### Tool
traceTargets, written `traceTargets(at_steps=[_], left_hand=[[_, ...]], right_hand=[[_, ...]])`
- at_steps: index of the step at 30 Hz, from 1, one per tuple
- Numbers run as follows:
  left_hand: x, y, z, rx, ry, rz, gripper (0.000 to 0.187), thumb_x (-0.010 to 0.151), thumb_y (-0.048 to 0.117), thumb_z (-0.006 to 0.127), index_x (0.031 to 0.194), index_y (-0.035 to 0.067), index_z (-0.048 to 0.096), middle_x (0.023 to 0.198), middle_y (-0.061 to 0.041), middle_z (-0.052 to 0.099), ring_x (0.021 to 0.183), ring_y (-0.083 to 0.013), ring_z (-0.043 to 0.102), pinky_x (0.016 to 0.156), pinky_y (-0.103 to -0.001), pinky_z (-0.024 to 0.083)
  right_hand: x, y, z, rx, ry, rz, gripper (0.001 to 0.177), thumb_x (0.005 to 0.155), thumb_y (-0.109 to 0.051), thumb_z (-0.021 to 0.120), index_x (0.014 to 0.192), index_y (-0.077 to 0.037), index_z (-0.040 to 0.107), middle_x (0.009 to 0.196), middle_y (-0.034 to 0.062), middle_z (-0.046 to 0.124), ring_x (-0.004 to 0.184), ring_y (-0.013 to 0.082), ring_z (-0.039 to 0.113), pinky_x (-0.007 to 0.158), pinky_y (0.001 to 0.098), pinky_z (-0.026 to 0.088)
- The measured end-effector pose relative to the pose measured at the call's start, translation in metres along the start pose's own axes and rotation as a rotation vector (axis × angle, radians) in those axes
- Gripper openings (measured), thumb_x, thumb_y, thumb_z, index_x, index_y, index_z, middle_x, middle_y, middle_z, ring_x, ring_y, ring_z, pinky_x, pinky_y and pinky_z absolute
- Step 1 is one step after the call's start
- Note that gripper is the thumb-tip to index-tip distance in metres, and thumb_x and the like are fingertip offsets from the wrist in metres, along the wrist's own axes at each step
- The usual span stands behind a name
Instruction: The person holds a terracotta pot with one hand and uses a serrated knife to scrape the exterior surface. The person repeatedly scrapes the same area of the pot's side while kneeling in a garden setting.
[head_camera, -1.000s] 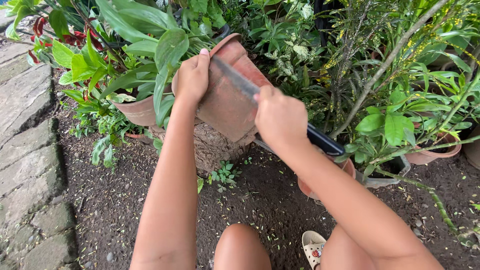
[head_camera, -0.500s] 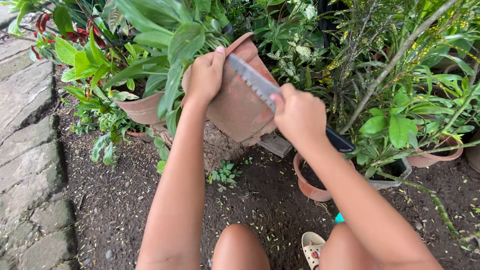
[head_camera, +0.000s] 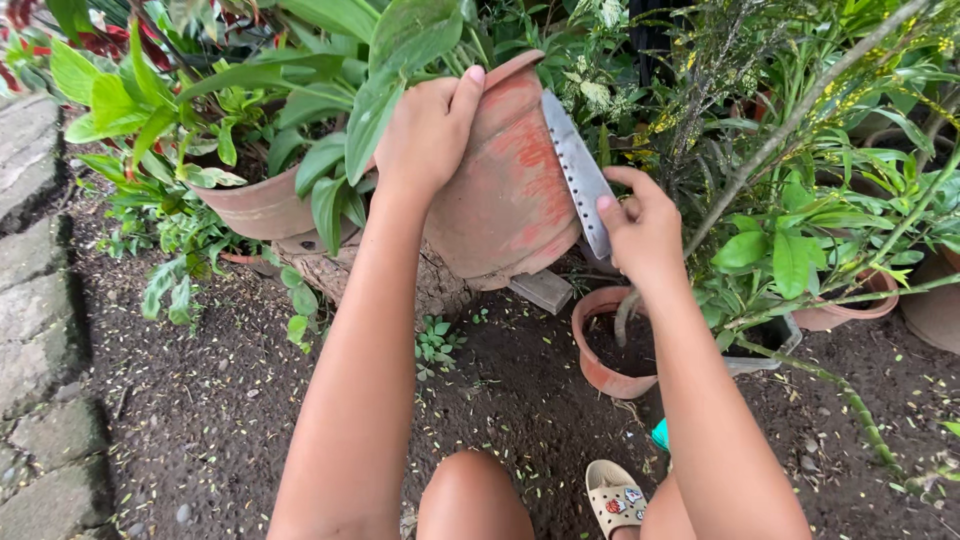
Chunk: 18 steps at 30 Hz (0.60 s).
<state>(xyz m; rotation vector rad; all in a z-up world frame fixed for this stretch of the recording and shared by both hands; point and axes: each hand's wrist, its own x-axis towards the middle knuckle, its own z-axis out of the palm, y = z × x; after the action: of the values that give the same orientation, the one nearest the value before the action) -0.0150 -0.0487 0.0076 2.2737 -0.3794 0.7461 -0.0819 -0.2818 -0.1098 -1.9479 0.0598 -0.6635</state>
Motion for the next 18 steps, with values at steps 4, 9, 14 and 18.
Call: traceTargets(at_steps=[4,9,14,18], left_hand=[[-0.001,0.013,0.008,-0.002,-0.022,0.014,0.054,0.1,0.054,0.049,0.084,0.008,0.072,0.08,-0.018,0.071,0.079,-0.0393,0.069,0.072,-0.05,0.05],[0.006,0.013,0.022,0.106,0.047,0.173,0.05,0.102,0.049,0.054,0.085,0.006,0.074,0.079,-0.018,0.072,0.074,-0.0383,0.07,0.071,-0.049,0.052],[0.022,-0.011,0.039,0.368,0.077,0.166,0.033,0.095,0.037,0.059,0.085,0.011,0.077,0.079,-0.015,0.073,0.077,-0.0373,0.071,0.068,-0.049,0.055],[0.02,-0.017,0.039,0.306,0.145,0.184,0.035,0.089,0.042,0.062,0.084,0.012,0.077,0.077,-0.016,0.073,0.074,-0.0384,0.071,0.065,-0.049,0.054]], right_hand=[[0.002,-0.006,-0.006,0.112,-0.032,0.07,0.036,0.098,-0.02,0.066,0.133,-0.011,0.069,0.067,0.0094,0.063,0.049,0.0128,0.053,0.049,0.0372,0.042],[-0.017,-0.023,-0.012,-0.201,0.029,-0.12,0.038,0.099,-0.025,0.068,0.135,-0.014,0.067,0.076,0.0161,0.071,0.067,0.0247,0.067,0.066,0.039,0.052],[-0.024,-0.028,-0.012,-0.232,-0.016,-0.107,0.043,0.096,-0.029,0.069,0.138,-0.021,0.064,0.094,0.019,0.076,0.089,0.0344,0.076,0.081,0.0397,0.054],[-0.017,-0.022,-0.014,-0.215,0.002,-0.09,0.05,0.098,-0.025,0.067,0.147,-0.027,0.057,0.109,0.0202,0.075,0.095,0.03,0.076,0.085,0.0382,0.054]])
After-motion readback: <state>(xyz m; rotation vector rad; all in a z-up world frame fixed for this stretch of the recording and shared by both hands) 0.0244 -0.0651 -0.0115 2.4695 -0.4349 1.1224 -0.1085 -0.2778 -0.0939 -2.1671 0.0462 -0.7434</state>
